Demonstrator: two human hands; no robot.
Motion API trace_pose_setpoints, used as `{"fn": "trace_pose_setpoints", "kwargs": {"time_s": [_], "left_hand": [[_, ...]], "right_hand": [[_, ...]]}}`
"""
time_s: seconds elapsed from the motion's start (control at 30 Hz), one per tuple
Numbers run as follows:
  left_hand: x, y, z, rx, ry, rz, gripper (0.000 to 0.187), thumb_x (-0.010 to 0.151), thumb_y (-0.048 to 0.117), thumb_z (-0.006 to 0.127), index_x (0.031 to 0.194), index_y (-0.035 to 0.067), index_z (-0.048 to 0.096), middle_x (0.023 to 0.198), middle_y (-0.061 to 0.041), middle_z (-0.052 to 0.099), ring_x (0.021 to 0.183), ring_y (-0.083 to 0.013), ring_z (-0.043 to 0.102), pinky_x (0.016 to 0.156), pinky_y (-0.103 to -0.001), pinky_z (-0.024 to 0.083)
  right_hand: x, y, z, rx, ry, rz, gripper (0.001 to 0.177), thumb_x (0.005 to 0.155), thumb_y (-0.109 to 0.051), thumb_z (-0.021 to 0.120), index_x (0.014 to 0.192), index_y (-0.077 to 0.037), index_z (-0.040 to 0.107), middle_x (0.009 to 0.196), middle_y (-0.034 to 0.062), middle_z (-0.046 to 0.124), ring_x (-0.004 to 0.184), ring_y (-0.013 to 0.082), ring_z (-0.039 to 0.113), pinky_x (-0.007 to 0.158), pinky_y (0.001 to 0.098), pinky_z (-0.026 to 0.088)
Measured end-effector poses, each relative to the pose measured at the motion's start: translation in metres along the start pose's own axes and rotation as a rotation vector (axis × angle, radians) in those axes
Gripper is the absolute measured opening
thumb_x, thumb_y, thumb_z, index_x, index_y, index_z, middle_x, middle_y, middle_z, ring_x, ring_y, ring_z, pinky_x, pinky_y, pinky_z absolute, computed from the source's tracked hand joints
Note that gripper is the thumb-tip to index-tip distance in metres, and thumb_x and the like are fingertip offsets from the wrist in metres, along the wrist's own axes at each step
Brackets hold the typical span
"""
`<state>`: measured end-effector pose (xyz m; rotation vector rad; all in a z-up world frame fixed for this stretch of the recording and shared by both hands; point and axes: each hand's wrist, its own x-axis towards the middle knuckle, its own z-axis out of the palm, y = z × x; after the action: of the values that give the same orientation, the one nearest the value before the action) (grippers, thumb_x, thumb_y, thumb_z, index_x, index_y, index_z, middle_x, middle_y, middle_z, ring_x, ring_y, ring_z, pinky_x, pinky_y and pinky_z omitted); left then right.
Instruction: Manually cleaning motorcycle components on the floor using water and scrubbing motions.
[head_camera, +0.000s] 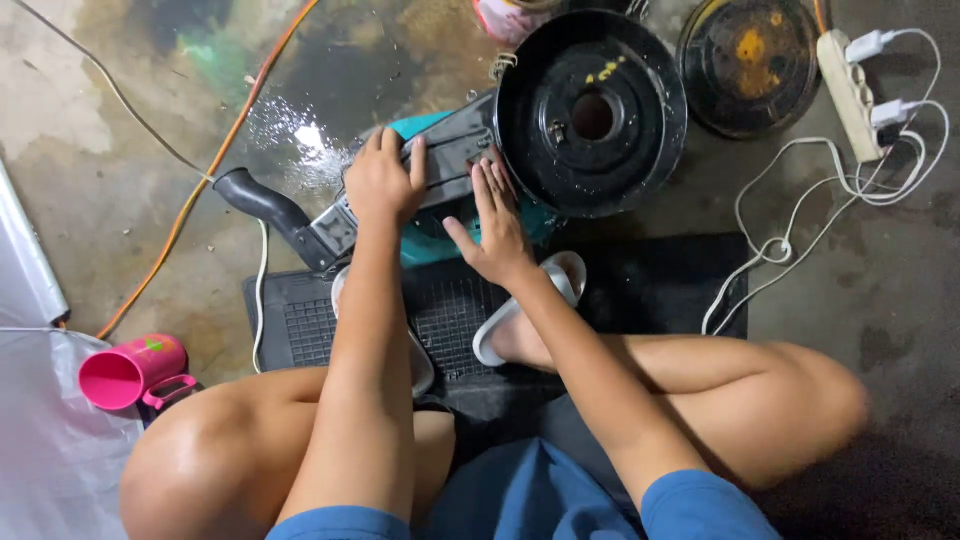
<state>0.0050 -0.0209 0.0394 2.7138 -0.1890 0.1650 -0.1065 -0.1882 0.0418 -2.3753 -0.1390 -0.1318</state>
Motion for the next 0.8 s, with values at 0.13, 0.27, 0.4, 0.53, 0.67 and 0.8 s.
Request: {"fn": "trace_pose_setpoints", "kwargs": {"time_s": [0.13,0.27,0.4,0.53,0.67,0.8], "left_hand": [[0.001,-0.007,0.017,0.008,0.01,-0.005,0.052,0.103,0.064,0.044,0.101,0.014,0.059,0.12,-0.015,0.07,0.108,-0.0371,0.071,0.089,-0.045,0.057],[-0.005,-0.016,0.025,0.034,0.044,0.019,0.049,0.103,0.061,0.044,0.101,0.015,0.06,0.119,-0.013,0.07,0.106,-0.0364,0.072,0.087,-0.044,0.058],[-0.003,-0.011,0.022,0.028,0.031,0.012,0.046,0.102,0.057,0.045,0.104,0.014,0.06,0.12,-0.012,0.07,0.106,-0.0357,0.071,0.087,-0.045,0.058],[-0.002,-0.01,0.015,0.04,0.024,0.019,0.045,0.099,0.057,0.047,0.107,0.015,0.061,0.12,-0.011,0.07,0.107,-0.0346,0.071,0.087,-0.045,0.058],[0.0,-0.005,0.011,0.02,-0.005,0.014,0.051,0.101,0.062,0.045,0.103,0.013,0.061,0.12,-0.013,0.07,0.107,-0.0356,0.071,0.087,-0.044,0.058],[-0.004,-0.007,0.015,0.052,0.02,0.003,0.051,0.101,0.063,0.044,0.105,0.016,0.062,0.118,-0.011,0.07,0.105,-0.0334,0.072,0.086,-0.043,0.058]], "right_hand": [[0.034,0.007,0.011,-0.054,-0.02,0.006,0.089,0.104,-0.051,0.061,0.162,0.003,0.021,0.167,0.0293,0.021,0.156,0.0446,0.019,0.125,0.0558,0.019],[0.086,0.003,0.026,-0.044,0.162,-0.003,0.085,0.095,-0.049,0.071,0.149,0.01,0.043,0.151,0.0362,0.044,0.145,0.0494,0.039,0.124,0.0522,0.026],[0.123,-0.001,0.026,0.016,0.181,0.112,0.093,0.095,-0.059,0.065,0.15,0.013,0.039,0.153,0.039,0.039,0.148,0.0511,0.033,0.126,0.0542,0.023],[0.078,-0.008,0.019,0.01,0.218,0.027,0.083,0.095,-0.047,0.072,0.148,0.011,0.044,0.149,0.0375,0.045,0.145,0.0498,0.038,0.124,0.0533,0.026],[0.039,-0.014,0.009,-0.035,0.231,-0.035,0.084,0.09,-0.04,0.077,0.148,0.012,0.045,0.148,0.0372,0.047,0.14,0.0517,0.044,0.119,0.0544,0.032],[0.058,0.015,0.03,-0.02,0.17,0.039,0.084,0.094,-0.047,0.072,0.15,0.008,0.044,0.151,0.0334,0.045,0.144,0.0475,0.041,0.121,0.0519,0.03]]}}
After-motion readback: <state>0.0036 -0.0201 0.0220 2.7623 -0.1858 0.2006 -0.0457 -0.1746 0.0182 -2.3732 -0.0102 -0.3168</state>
